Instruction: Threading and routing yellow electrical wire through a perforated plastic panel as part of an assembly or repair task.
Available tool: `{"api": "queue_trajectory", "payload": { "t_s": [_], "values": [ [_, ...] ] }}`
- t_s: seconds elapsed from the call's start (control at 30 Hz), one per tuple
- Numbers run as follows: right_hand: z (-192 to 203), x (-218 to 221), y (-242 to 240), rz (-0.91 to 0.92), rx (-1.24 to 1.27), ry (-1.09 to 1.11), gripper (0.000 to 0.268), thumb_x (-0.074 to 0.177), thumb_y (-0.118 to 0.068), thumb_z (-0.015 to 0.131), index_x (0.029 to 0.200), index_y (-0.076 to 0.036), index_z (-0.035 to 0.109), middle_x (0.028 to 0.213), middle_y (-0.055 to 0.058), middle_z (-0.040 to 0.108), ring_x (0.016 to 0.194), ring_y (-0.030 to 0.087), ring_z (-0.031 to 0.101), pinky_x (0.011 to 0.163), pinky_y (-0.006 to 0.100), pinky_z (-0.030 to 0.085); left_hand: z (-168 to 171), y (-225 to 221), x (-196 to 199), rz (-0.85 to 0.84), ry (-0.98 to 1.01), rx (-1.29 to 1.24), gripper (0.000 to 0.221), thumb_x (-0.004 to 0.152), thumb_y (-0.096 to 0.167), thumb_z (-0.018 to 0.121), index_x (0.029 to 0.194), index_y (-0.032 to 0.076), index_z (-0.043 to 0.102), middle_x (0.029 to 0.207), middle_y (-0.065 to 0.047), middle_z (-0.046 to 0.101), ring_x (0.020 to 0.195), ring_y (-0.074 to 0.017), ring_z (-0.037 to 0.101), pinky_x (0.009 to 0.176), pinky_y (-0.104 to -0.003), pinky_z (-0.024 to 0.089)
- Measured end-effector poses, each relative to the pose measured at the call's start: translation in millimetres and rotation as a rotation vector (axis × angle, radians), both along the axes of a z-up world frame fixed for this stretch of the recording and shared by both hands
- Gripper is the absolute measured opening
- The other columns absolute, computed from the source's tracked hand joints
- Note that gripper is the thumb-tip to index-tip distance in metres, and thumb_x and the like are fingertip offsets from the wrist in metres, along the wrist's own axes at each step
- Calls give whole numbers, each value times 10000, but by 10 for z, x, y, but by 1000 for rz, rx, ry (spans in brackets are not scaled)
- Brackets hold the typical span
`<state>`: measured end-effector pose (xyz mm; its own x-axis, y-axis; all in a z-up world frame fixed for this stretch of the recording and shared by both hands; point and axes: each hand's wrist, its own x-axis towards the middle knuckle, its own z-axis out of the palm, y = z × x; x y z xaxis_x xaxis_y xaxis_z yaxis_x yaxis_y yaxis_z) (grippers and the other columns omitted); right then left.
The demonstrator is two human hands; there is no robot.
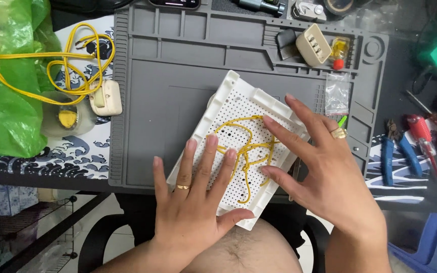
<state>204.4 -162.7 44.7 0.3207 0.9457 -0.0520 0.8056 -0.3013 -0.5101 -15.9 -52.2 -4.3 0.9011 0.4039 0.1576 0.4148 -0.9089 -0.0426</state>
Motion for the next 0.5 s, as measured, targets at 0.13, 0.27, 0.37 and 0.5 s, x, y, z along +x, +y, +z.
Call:
{"api": "queue_trajectory", "payload": {
  "t_s": [0.13,0.27,0.37,0.5],
  "values": [
    [63,10,55,21,-26,-37,721,918,-461,754,1558,-194,557,1650,180,456,1342,417,546,1106,579,378,-26,1,-11,-15,-3,-53,1081,905,1026,346,1660,255,405,1720,-83,390,1581,-333,370,1162,-717,365],
    [57,22,49,46,-17,-82,761,893,-447,797,1555,-158,557,1588,194,491,1328,391,599,1106,559,383,-73,-2,-39,-48,-15,-63,972,907,1030,312,1678,439,271,1739,-151,334,1601,-386,346,1175,-724,382],
    [73,15,63,49,-30,-120,772,886,-460,802,1549,-142,568,1565,212,508,1197,447,613,970,557,462,-33,30,-45,-86,-18,-94,1017,885,1038,428,1682,420,301,1747,-185,278,1611,-419,300,1193,-724,351],
    [102,6,85,3,-134,-121,805,845,-510,808,1555,-206,579,1593,138,498,1149,446,607,794,565,535,-16,40,-53,-102,-28,-93,1083,841,1063,486,1682,408,295,1747,-209,252,1614,-431,272,1187,-737,353]
  ]
}}
